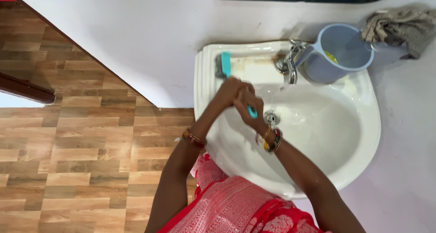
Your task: The person scrubs a white bathroom sink using a blue scrub brush and a yellow cleaning liquid. They repeatedly apply the liquid from a blue pitcher and scrub the basin and rim, then rinse the brush under running water from the tap.
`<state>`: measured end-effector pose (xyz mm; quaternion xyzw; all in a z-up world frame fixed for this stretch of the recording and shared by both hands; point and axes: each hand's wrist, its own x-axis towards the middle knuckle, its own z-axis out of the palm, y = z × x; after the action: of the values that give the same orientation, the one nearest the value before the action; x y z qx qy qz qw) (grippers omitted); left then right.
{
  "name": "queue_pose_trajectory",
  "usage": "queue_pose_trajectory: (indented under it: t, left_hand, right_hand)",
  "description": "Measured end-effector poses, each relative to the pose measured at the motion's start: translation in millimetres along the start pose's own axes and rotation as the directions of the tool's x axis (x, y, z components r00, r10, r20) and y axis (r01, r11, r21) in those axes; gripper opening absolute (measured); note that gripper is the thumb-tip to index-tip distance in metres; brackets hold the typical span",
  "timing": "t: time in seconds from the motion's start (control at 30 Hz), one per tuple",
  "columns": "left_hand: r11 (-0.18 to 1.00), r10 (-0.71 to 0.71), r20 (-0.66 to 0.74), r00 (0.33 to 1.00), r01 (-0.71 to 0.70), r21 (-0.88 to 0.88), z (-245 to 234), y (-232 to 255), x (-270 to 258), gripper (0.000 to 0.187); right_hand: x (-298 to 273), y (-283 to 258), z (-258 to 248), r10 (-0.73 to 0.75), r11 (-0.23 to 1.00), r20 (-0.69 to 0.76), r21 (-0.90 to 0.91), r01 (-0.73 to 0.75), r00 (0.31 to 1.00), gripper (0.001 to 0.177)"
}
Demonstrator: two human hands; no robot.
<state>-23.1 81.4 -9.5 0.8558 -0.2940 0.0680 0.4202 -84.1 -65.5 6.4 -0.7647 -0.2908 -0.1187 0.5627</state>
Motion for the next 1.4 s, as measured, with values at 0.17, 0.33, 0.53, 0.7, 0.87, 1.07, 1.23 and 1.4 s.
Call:
queue_pose_trajectory:
  t: [0.17, 0.33, 0.53, 0.7, 0.87, 1.07, 1.23, 1.4]
  left_hand:
    - [0.989, -0.088, -0.005, 0.996, 0.086, -0.120, -11.1, 17.7, -2.9, 0.028]
    - [0.995, -0.052, 0.018, 0.998, 0.054, -0.080, 7.1, 49.8, -52.1, 0.020]
    - [0.999, -0.041, -0.110, 0.993, 0.037, -0.036, 0.7, -13.6, -8.2, 0.012]
    - [0.982, -0.145, -0.036, 0.989, 0.139, -0.128, 6.0, 9.5, -26.1, 0.017]
    - [0.984, -0.055, -0.180, 0.982, 0.022, -0.178, 12.7, 68.9, -77.9, 0.019]
    - [0.940, -0.144, -0.151, 0.978, 0.088, -0.330, -15.3, 27.9, 4.0, 0.023]
    - [0.911, -0.169, -0.069, 0.983, 0.129, -0.392, 9.0, 33.2, 0.9, 0.024]
    - [0.946, -0.072, -0.108, 0.992, 0.033, -0.322, 38.0, 59.3, -18.3, 0.024]
  right_hand:
    - [-0.3, -4.3, 1.9, 0.045, 0.989, -0.054, 0.141, -0.037, 0.998, 0.036]
    - [-33.5, -49.1, -7.5, -0.174, 0.982, -0.037, 0.073, 0.176, 0.984, 0.020]
    - [16.3, -8.8, 11.2, -0.118, 0.992, 0.010, 0.053, 0.117, 0.993, 0.029]
    - [-1.1, -25.2, 9.4, -0.051, 0.997, 0.027, 0.056, 0.050, 0.998, 0.033]
    - [-33.8, -57.2, -5.2, -0.254, 0.965, 0.129, 0.105, 0.241, 0.959, 0.036]
    - [38.1, -7.3, -5.6, -0.140, 0.990, 0.041, 0.012, 0.140, 0.989, 0.036]
    - [47.7, -25.9, -23.7, -0.229, 0.973, 0.041, 0.039, 0.228, 0.972, 0.036]
    - [16.0, -38.2, -37.7, -0.307, 0.926, 0.161, -0.178, 0.334, 0.938, 0.037]
